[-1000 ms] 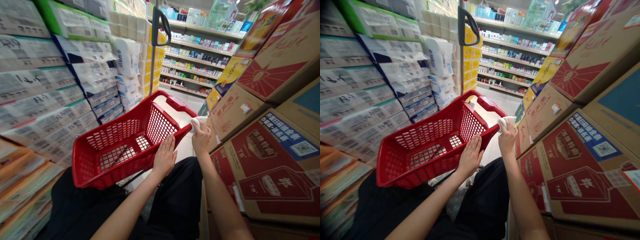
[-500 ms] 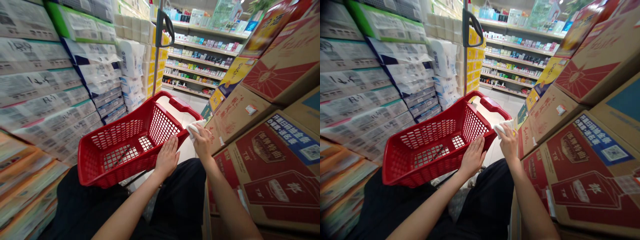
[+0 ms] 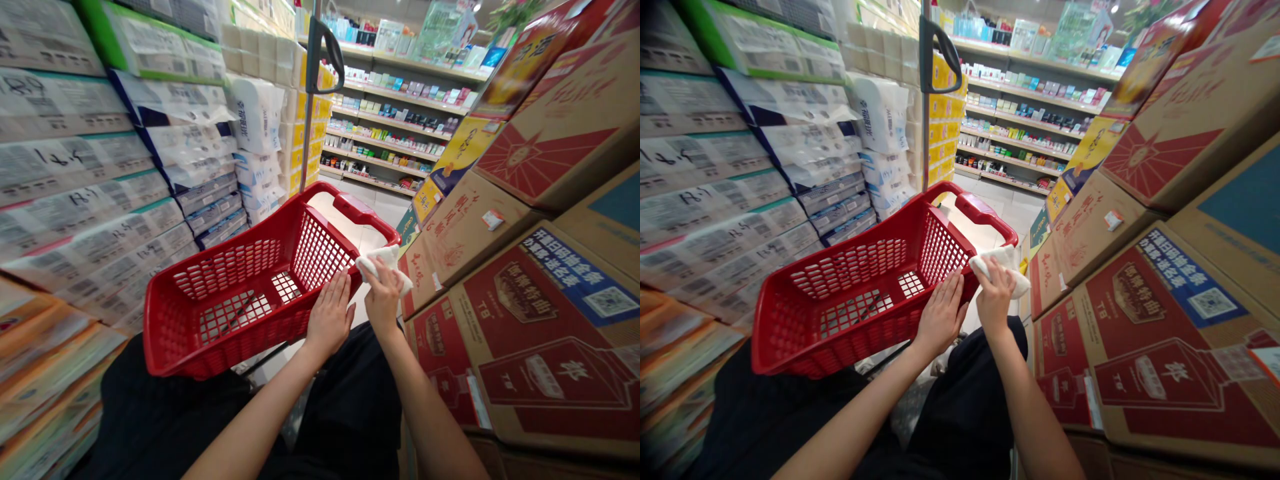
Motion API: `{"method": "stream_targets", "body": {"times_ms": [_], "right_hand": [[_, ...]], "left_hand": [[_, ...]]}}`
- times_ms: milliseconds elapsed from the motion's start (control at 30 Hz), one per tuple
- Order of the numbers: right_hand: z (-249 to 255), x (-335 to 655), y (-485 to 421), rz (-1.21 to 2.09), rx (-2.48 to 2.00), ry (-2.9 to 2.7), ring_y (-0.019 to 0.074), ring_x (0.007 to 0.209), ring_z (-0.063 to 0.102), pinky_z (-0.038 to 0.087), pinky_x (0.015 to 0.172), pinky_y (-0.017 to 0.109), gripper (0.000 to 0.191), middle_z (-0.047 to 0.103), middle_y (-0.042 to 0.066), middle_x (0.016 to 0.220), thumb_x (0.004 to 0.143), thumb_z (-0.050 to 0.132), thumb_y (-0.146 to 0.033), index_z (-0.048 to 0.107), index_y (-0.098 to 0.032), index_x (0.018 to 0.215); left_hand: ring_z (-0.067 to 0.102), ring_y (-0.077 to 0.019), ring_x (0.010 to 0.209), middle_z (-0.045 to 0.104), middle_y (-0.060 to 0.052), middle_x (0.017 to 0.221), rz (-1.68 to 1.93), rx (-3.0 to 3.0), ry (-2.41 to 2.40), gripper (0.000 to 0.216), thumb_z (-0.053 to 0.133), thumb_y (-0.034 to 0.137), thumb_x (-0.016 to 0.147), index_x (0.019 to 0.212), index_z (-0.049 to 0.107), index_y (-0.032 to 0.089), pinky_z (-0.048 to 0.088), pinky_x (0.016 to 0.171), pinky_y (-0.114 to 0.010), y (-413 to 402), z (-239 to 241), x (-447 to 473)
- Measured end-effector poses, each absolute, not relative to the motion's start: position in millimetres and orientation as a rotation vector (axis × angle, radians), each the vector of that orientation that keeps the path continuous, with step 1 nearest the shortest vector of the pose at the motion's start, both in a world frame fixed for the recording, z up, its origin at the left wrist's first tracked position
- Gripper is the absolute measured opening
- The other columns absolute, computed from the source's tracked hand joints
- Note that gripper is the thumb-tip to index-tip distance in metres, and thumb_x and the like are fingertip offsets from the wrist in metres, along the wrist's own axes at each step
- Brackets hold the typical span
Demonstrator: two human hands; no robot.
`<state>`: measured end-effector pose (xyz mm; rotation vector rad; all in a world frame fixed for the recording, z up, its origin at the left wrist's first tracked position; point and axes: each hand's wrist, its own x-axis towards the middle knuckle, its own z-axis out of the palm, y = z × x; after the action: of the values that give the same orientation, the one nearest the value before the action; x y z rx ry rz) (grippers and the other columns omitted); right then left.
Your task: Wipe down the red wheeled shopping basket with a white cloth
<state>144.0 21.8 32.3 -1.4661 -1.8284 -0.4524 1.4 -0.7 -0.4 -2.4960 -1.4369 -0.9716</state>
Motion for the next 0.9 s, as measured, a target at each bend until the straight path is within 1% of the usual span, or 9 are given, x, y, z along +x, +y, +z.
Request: {"method": "stream_targets", "body": {"times_ms": [100,233,367,533,600,733,800,900], "right_hand": [[23,130,7,-0.463,-1.394,-1.920,0.0214,0.134,0.049,0.025,0.111,0.041,0.059,0.061,0.004,0.137,0.084,0.043,-0.001,0.060,-0.031,0.131],[32,153,17,-0.510,-1.356,-1.979,0.0198,0.131,0.052,0.023,0.112,0.040,0.056,0.063,0.002,0.135,0.085,0.045,-0.001,0.064,-0.033,0.127],[54,197,49,-0.510,-1.397,-1.888,0.0199,0.132,0.051,0.029,0.109,0.040,0.053,0.063,0.003,0.134,0.085,0.044,-0.001,0.066,-0.031,0.123],[69,222,77,-0.404,-1.413,-1.755,0.0204,0.123,0.058,0.039,0.102,0.037,0.046,0.066,0.005,0.128,0.085,0.044,-0.003,0.071,-0.026,0.113],[66,215,75,-0.398,-1.424,-1.698,0.0217,0.123,0.057,0.040,0.102,0.038,0.047,0.065,0.006,0.128,0.084,0.044,-0.002,0.071,-0.025,0.115],[50,181,51,-0.462,-1.473,-1.680,0.0239,0.131,0.051,0.036,0.107,0.044,0.059,0.062,0.006,0.133,0.079,0.041,0.002,0.067,-0.028,0.122],[40,160,33,-0.454,-1.451,-1.766,0.0227,0.133,0.049,0.034,0.108,0.043,0.062,0.061,0.005,0.135,0.079,0.040,0.002,0.064,-0.031,0.127],[29,137,11,-0.452,-1.386,-1.894,0.0211,0.135,0.048,0.033,0.109,0.040,0.059,0.061,0.005,0.136,0.083,0.041,0.000,0.062,-0.029,0.129]], "left_hand": [[0.021,-0.0221,0.150,0.027,-0.012,0.161,-0.955,-2.496,-1.431,0.063,0.035,0.032,0.101,0.156,0.015,0.008,0.029,0.120,-0.041,-1,1,0],[0.020,-0.0218,0.151,0.026,-0.012,0.161,-0.930,-2.495,-1.440,0.064,0.035,0.031,0.100,0.156,0.012,0.009,0.029,0.121,-0.041,-1,3,0],[0.020,-0.0216,0.151,0.024,-0.012,0.162,-0.929,-2.506,-1.425,0.065,0.036,0.030,0.100,0.156,0.011,0.009,0.029,0.121,-0.041,1,2,0],[0.020,-0.0219,0.151,0.024,-0.012,0.162,-0.951,-2.498,-1.434,0.066,0.037,0.030,0.100,0.156,0.010,0.008,0.029,0.121,-0.042,1,0,1],[0.020,-0.0221,0.151,0.024,-0.012,0.162,-0.951,-2.495,-1.437,0.066,0.038,0.030,0.100,0.156,0.012,0.008,0.028,0.121,-0.042,0,0,1],[0.020,-0.0221,0.151,0.025,-0.012,0.161,-0.958,-2.499,-1.442,0.065,0.038,0.029,0.099,0.156,0.012,0.009,0.029,0.121,-0.042,-2,0,1],[0.021,-0.0223,0.150,0.026,-0.012,0.161,-0.967,-2.501,-1.441,0.065,0.037,0.030,0.100,0.156,0.012,0.009,0.029,0.120,-0.042,-1,0,1],[0.022,-0.0227,0.150,0.027,-0.013,0.161,-0.968,-2.503,-1.433,0.064,0.037,0.031,0.100,0.156,0.015,0.008,0.029,0.120,-0.042,0,0,1]]}}
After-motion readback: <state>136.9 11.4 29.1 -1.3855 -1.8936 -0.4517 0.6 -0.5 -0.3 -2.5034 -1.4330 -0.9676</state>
